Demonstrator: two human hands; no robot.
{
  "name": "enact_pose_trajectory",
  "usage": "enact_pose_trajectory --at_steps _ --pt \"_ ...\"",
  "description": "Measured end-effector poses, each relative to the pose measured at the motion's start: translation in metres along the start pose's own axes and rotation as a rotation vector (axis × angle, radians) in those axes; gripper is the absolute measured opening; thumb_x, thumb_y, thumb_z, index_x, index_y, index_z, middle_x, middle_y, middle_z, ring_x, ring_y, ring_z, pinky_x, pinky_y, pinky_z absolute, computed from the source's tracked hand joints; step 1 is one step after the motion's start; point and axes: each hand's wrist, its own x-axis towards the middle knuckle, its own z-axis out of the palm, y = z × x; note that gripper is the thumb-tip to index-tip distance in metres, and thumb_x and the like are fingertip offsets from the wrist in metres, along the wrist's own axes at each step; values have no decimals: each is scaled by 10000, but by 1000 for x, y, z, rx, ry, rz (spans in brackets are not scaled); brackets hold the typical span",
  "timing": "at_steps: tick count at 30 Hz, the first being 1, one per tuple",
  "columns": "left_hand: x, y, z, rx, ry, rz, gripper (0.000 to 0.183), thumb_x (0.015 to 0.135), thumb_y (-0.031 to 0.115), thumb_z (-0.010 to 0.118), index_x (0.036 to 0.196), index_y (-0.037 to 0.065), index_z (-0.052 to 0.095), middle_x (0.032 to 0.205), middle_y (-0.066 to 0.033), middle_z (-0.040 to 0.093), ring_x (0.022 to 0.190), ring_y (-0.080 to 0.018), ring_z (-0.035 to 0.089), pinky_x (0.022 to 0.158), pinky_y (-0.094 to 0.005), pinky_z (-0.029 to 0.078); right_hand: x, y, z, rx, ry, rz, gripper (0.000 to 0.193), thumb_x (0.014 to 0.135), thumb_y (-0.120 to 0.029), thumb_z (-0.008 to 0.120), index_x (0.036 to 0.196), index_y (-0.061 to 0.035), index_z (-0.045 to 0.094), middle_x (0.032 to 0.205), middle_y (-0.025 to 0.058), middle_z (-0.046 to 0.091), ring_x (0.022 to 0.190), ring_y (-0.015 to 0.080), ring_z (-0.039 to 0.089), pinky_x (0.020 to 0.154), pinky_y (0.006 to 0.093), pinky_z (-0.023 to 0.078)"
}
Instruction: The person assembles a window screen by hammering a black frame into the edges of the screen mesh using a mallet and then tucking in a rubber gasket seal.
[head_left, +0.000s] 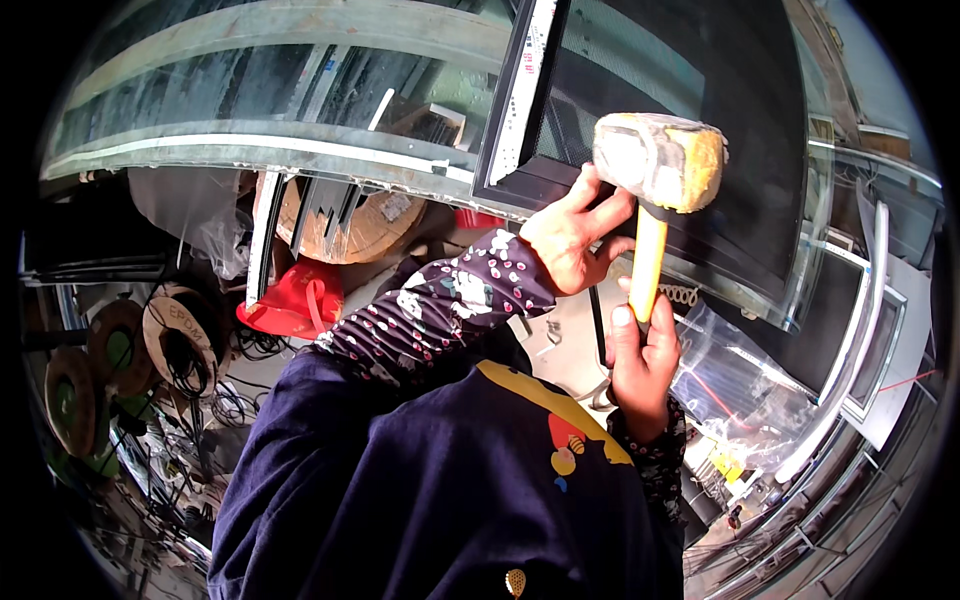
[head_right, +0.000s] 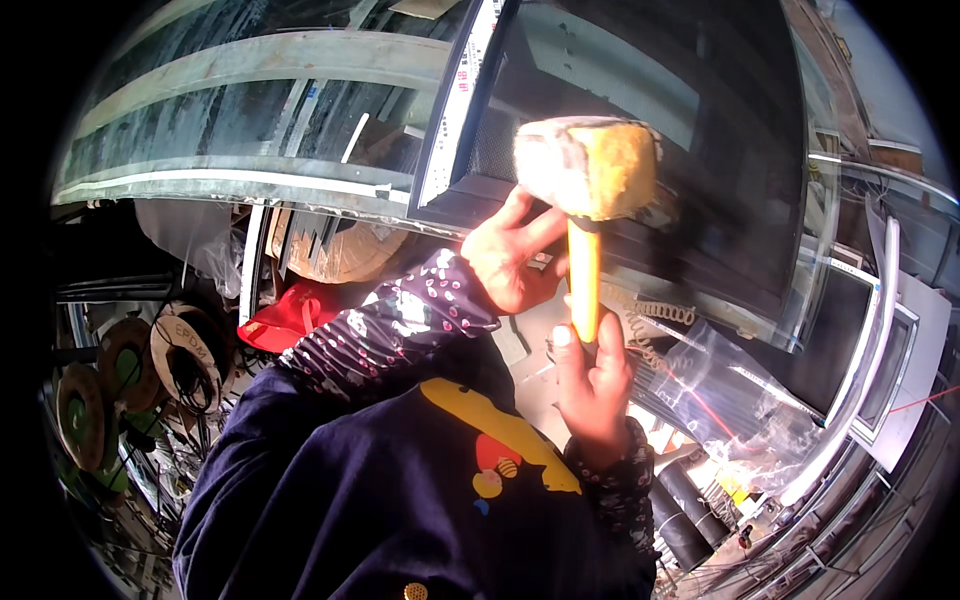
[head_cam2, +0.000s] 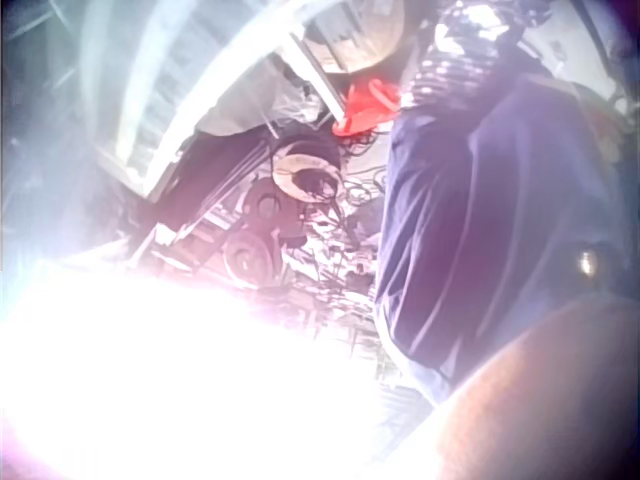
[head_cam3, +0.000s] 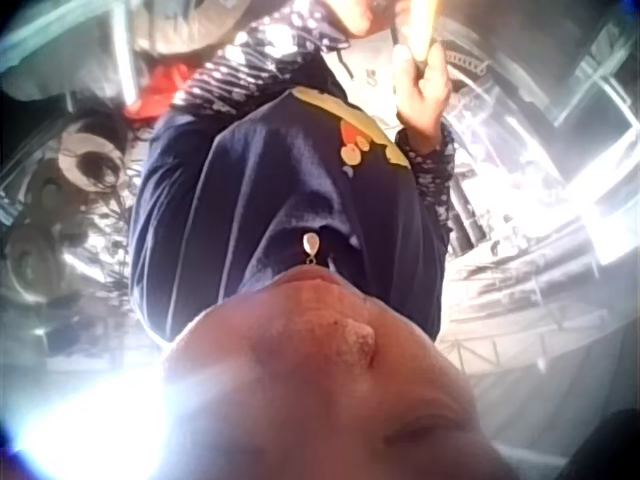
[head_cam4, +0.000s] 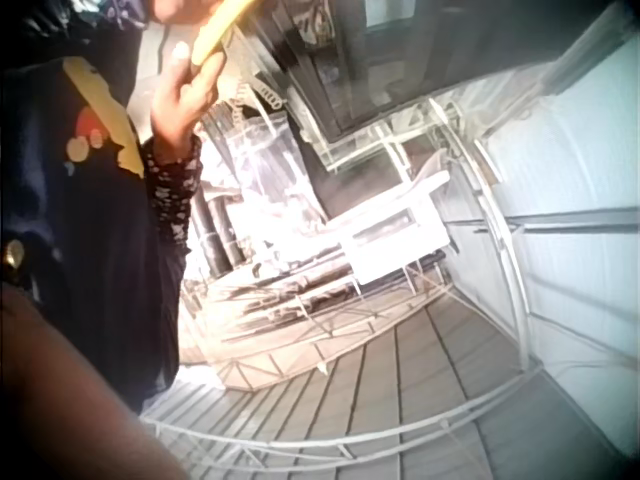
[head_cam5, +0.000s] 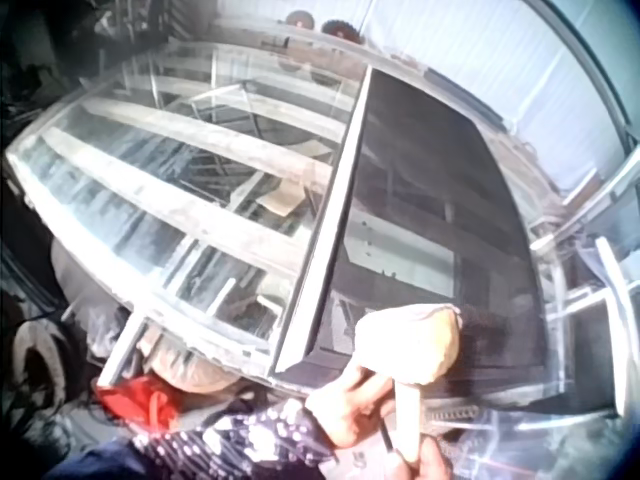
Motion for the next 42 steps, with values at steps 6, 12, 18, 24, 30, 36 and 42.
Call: enact_pose_trajectory --at_steps 6,12,18,24,30,36,42 --pt "-1 -2 0 67 -26 5 428 785 148 700 1156 -20 569 1180 -163 508 1094 -447 446 1032 -475 342 -7 -5 2 103 -7 8 283 934 -91 556 1201 -4 524 785 19 580 617 42 510 565 204 429" --pt "6 7 0 -6 25 -131 466 726 103 750 1124 -48 561 1187 -195 548 998 -433 511 939 -473 425 -10 -2 -6 297 147 -22 219 965 -91 482 1163 -2 509 663 -35 465 514 21 400 482 179 341" --pt "23 23 -1 -81 -36 -277 586 684 83 762 1219 -5 540 1154 -170 601 1088 -427 501 949 -424 437 -20 18 -23 343 261 -41 236 963 -71 474 1185 4 502 688 -29 459 516 21 393 481 176 338" --pt "18 13 10 51 34 -79 528 651 10 755 1153 -5 591 1168 -125 615 985 -377 557 843 -401 492 -29 50 -61 279 514 -54 201 982 -119 469 1146 -10 511 641 -32 435 452 15 350 405 173 284" --pt "20 16 5 26 -25 -167 585 655 31 766 1210 51 581 1152 -102 629 991 -338 565 855 -377 493 -31 89 -86 237 536 145 209 998 -242 469 1004 -54 560 620 -33 453 432 33 375 390 185 303" --pt "21 16 2 44 -49 -193 558 660 6 759 1187 1 577 1134 -136 630 975 -367 568 840 -377 503 -8 59 -126 39 775 -117 156 990 -192 477 987 -38 500 596 -48 419 428 14 345 372 178 270" --pt "23 20 4 39 -77 -252 572 663 12 763 1202 19 570 1152 -114 629 991 -355 556 881 -391 484 -8 130 -84 -387 565 56 212 949 -197 500 1018 3 520 687 114 547 617 218 533 597 351 444"
